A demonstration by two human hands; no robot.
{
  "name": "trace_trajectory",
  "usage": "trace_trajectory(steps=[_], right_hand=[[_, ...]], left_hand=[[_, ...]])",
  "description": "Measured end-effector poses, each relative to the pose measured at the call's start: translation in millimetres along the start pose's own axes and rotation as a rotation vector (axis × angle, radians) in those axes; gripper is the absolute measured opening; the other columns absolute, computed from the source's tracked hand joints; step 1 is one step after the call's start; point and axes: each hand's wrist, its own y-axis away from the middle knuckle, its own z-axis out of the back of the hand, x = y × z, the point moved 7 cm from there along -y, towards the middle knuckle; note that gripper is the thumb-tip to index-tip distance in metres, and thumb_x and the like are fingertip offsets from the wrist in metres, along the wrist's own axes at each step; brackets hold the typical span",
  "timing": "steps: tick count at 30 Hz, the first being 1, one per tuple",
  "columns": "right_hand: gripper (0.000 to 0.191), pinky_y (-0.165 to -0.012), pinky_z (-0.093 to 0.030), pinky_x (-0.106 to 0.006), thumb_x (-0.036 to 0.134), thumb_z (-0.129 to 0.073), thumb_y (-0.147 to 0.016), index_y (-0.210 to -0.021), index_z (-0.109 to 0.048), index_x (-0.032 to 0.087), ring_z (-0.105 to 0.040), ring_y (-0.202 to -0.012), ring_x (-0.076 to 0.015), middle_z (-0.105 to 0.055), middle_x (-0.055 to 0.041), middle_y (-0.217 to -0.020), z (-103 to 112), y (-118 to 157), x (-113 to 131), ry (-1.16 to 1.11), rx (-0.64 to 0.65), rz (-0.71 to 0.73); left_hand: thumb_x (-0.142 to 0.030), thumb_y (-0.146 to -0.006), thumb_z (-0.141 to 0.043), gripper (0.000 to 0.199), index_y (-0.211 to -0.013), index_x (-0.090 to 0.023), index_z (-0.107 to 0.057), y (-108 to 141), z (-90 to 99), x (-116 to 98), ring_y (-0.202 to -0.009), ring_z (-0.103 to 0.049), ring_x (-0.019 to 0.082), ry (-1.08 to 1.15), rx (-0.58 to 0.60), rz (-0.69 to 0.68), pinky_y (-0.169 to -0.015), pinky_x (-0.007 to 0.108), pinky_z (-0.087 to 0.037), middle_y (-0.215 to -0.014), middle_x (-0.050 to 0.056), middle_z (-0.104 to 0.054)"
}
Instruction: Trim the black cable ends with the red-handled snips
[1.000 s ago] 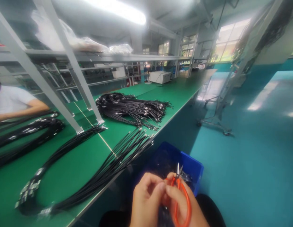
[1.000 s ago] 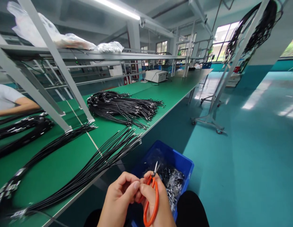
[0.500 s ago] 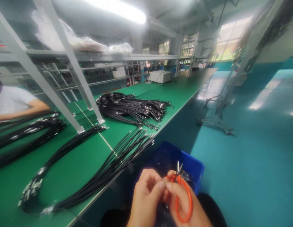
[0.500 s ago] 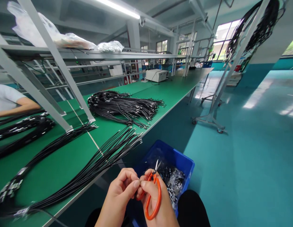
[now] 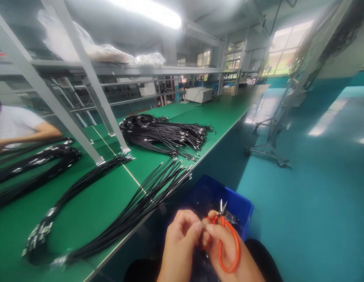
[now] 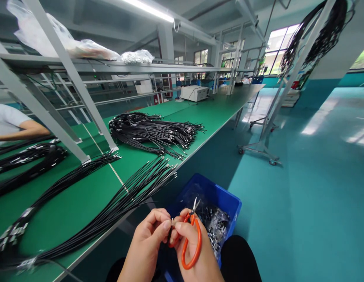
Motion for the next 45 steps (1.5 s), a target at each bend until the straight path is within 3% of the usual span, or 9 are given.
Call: trace_trajectory(steps=[3, 7, 14, 19, 27, 34, 38, 41, 45], right_hand=[[0.026, -0.056, -0.05, -0.023, 0.014, -0.082, -0.051, -0.073, -0.069, 0.02, -0.056, -0.054, -0.0121, -0.066, 0.001, -0.061, -4, 0, 4, -0.026, -0.022, 0.013], [0.03, -0.054, -0.05, -0.022, 0.013, -0.086, -0.046, -0.071, -0.069, 0.019, -0.057, -0.055, -0.0123, -0.067, 0.0003, -0.062, -5, -1, 3, -0.065, -0.078, -0.008], [0.027, -0.056, -0.049, -0.022, 0.014, -0.084, -0.05, -0.072, -0.069, 0.02, -0.056, -0.055, -0.0122, -0.065, 0.0012, -0.061, -14, -2, 3, -0.074, -0.007, 0.007], [0.023, -0.06, -0.049, -0.022, 0.015, -0.08, -0.052, -0.07, -0.067, 0.019, -0.054, -0.057, -0.012, -0.063, 0.0017, -0.058, -21, -2, 9, -0.021, -0.007, 0.061], [0.025, -0.058, -0.045, -0.022, 0.016, -0.077, -0.055, -0.075, -0.063, 0.02, -0.052, -0.057, -0.0118, -0.064, 0.0018, -0.062, -24, -1, 10, 0.043, -0.011, 0.11], [0.029, -0.061, -0.045, -0.024, 0.024, -0.079, -0.061, -0.086, -0.064, 0.021, -0.052, -0.06, -0.0123, -0.066, 0.0005, -0.07, -18, -1, 6, 0.076, -0.015, 0.117], [0.028, -0.058, -0.044, -0.023, 0.036, -0.08, -0.065, -0.081, -0.064, 0.02, -0.049, -0.057, -0.0111, -0.064, 0.0009, -0.07, -30, -1, 17, 0.202, 0.0, 0.231], [0.031, -0.059, -0.045, -0.024, 0.035, -0.084, -0.058, -0.076, -0.063, 0.021, -0.051, -0.059, -0.0131, -0.062, 0.0015, -0.069, -39, 1, 22, 0.252, 0.032, 0.308], [0.032, -0.064, -0.048, -0.026, 0.032, -0.08, -0.061, -0.087, -0.063, 0.024, -0.056, -0.064, -0.015, -0.063, 0.0017, -0.069, -30, 3, 16, 0.225, -0.001, 0.295]], left_hand=[[-0.029, -0.078, -0.061, 0.011, -0.075, -0.019, -0.06, 6, 9.4, -14, -0.054, -0.053, 0.014, -0.219, -0.144, -0.123, -0.055, 0.025, -0.045, -0.059, -0.002, -0.055], [-0.021, -0.08, -0.057, 0.016, -0.088, -0.024, -0.071, 21, 6.2, -44, -0.087, -0.061, 0.023, -0.669, -0.308, -0.447, -0.074, 0.029, -0.048, -0.098, 0.008, -0.065], [-0.021, -0.079, -0.06, 0.011, -0.077, -0.025, -0.07, 17, 15.3, -48, -0.081, -0.065, 0.022, -0.87, -0.28, -0.415, -0.071, 0.025, -0.048, -0.094, 0.007, -0.067], [-0.027, -0.083, -0.057, 0.012, -0.078, -0.02, -0.065, 7, 16.4, -23, -0.065, -0.062, 0.018, -0.655, 0.001, -0.164, -0.061, 0.024, -0.047, -0.072, 0.002, -0.068], [-0.037, -0.079, -0.065, 0.021, -0.078, -0.016, -0.061, 6, 19.4, -4, -0.055, -0.047, 0.01, -0.41, 0.09, -0.028, -0.046, 0.017, -0.035, -0.068, 0.0, -0.06], [-0.049, -0.066, -0.075, 0.039, -0.063, -0.015, -0.057, 5, 20.3, -2, -0.039, -0.035, 0.004, -0.18, 0.002, 0.082, -0.039, 0.015, -0.026, -0.048, -0.006, -0.049], [-0.049, -0.06, -0.079, 0.04, -0.061, -0.015, -0.058, 6, 17.0, -1, -0.038, -0.035, 0.004, -0.103, -0.021, 0.101, -0.038, 0.015, -0.025, -0.046, -0.006, -0.049], [-0.046, -0.06, -0.081, 0.04, -0.059, -0.015, -0.057, 7, 16.5, -1, -0.038, -0.035, 0.003, -0.079, -0.033, 0.097, -0.038, 0.014, -0.024, -0.046, -0.006, -0.049], [-0.047, -0.06, -0.08, 0.04, -0.059, -0.014, -0.058, 7, 18.8, 0, -0.038, -0.036, 0.003, -0.038, -0.024, 0.1, -0.038, 0.014, -0.023, -0.046, -0.005, -0.051]])
